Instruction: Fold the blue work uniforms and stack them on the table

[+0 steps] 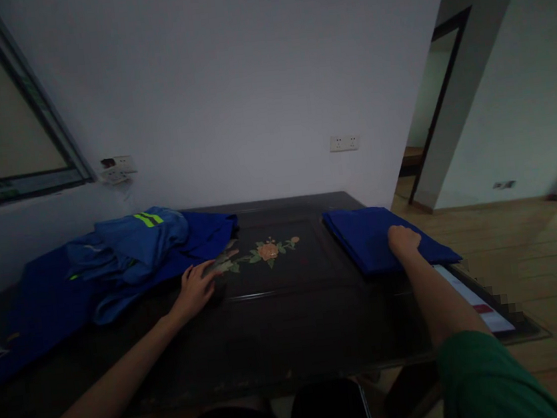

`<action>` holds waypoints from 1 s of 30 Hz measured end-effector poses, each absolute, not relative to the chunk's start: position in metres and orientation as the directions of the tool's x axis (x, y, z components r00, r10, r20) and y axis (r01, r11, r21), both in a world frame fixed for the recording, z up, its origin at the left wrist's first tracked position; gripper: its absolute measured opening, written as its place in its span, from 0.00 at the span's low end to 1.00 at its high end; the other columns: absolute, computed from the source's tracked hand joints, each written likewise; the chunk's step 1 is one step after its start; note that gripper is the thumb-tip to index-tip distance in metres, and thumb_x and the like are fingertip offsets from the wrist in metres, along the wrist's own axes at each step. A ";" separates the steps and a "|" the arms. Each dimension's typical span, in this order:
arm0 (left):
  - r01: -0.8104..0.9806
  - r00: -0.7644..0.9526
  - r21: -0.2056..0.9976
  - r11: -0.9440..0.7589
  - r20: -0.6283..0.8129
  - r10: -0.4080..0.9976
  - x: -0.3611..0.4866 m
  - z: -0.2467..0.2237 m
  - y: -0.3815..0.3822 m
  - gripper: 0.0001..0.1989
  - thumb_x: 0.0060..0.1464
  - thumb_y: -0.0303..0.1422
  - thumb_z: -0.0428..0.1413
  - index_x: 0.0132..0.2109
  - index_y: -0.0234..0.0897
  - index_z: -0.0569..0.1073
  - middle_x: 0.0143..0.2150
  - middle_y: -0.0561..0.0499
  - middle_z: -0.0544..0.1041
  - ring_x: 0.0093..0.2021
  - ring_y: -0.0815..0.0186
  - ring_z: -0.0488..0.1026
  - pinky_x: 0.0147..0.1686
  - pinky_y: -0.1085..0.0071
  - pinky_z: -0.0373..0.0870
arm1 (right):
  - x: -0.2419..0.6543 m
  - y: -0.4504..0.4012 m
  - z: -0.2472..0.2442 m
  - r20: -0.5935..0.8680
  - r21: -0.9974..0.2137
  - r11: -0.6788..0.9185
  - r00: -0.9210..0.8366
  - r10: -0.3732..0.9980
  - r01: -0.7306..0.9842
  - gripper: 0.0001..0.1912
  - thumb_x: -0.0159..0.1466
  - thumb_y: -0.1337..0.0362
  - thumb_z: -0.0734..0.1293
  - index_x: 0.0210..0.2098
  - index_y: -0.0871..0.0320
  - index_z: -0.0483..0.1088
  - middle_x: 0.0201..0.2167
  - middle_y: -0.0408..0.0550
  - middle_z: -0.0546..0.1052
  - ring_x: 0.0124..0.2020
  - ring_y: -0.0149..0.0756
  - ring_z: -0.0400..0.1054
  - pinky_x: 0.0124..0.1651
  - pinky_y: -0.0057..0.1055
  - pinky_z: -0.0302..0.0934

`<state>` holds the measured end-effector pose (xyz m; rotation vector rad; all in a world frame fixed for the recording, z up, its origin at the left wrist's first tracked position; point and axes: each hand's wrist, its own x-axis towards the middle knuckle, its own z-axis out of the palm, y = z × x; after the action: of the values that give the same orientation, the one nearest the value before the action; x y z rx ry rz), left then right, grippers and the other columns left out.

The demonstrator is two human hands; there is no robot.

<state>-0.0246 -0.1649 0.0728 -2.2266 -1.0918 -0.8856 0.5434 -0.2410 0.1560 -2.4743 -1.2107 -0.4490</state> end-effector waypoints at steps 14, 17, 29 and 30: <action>0.367 0.531 0.265 -0.892 0.727 0.434 0.098 0.108 -0.254 0.24 0.61 0.35 0.50 0.63 0.43 0.60 0.61 0.43 0.66 0.62 0.58 0.60 0.62 0.54 0.56 | 0.417 -0.309 0.338 0.751 -0.376 0.037 0.281 0.598 0.926 0.07 0.62 0.70 0.63 0.37 0.65 0.72 0.29 0.54 0.77 0.30 0.38 0.73 0.39 0.35 0.68; 0.225 0.505 0.380 -0.897 0.742 0.441 0.141 0.117 -0.271 0.36 0.56 0.40 0.57 0.67 0.42 0.51 0.66 0.41 0.58 0.66 0.55 0.55 0.64 0.53 0.53 | 0.358 -0.350 0.368 0.792 -0.532 0.441 0.241 0.561 0.723 0.03 0.60 0.73 0.65 0.29 0.62 0.69 0.21 0.44 0.72 0.22 0.30 0.68 0.34 0.33 0.70; 0.274 0.185 0.307 -0.911 0.913 0.363 0.079 0.162 -0.275 0.22 0.64 0.42 0.45 0.58 0.37 0.69 0.52 0.45 0.75 0.53 0.58 0.71 0.53 0.63 0.65 | 0.343 -0.369 0.359 0.866 -0.461 0.631 0.161 0.474 0.624 0.07 0.64 0.70 0.63 0.28 0.57 0.65 0.26 0.44 0.71 0.28 0.31 0.67 0.33 0.31 0.68; 0.309 0.206 0.281 -0.908 0.913 0.353 0.067 0.165 -0.276 0.23 0.65 0.43 0.43 0.60 0.38 0.68 0.51 0.45 0.75 0.52 0.59 0.71 0.53 0.64 0.65 | 0.348 -0.364 0.353 0.847 -0.485 0.622 0.154 0.509 0.615 0.06 0.64 0.68 0.63 0.30 0.57 0.65 0.26 0.43 0.71 0.28 0.31 0.68 0.33 0.30 0.68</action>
<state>0.0671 -0.2765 0.1654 -2.4673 -0.6777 -1.8854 0.3483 -0.3643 0.3526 -0.9934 -1.4898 -0.0974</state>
